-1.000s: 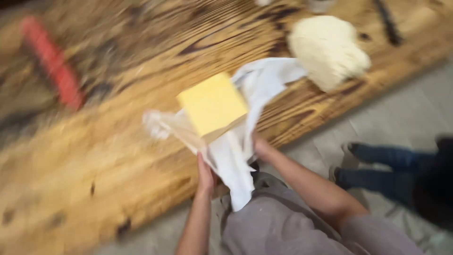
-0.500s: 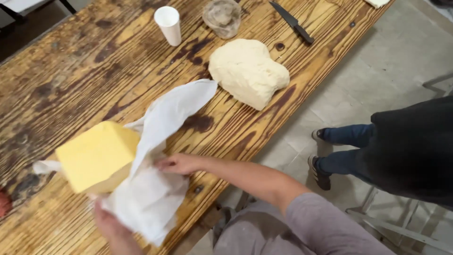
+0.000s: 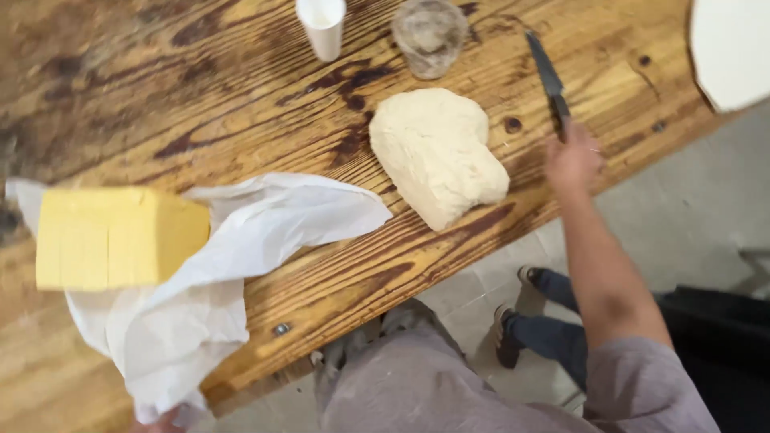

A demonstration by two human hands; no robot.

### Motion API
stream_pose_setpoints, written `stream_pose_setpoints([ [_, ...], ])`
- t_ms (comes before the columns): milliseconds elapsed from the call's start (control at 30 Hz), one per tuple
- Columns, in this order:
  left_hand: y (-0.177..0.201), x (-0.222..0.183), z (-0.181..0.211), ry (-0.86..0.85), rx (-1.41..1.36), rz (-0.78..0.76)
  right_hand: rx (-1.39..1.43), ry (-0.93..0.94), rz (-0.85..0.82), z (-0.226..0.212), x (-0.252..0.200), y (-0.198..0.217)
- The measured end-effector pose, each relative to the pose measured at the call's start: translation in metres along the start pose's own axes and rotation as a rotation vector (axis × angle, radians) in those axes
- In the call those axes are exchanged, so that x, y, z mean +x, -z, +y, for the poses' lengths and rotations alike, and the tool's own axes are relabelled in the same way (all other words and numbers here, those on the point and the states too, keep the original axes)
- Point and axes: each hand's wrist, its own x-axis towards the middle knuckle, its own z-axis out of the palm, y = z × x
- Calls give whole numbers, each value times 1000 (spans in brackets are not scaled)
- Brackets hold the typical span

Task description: Preparing dough by weighing butter and folding it into a large dough sheet

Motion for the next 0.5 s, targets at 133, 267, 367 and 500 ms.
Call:
stream_pose_setpoints([
  [133,-36,-75,-16,-147,-228,210,-17,-164,-298,59,28,-39],
  [267,-12,-218,128,-922,39,842,61,-404,-789,35,59,-8],
  [367,-26,-258,180,-1096,45,487,1,-267,-675,31,75,-42],
  [500,-47,-250,211,-848,190,279,136,-204,-545,38,78,-60],
])
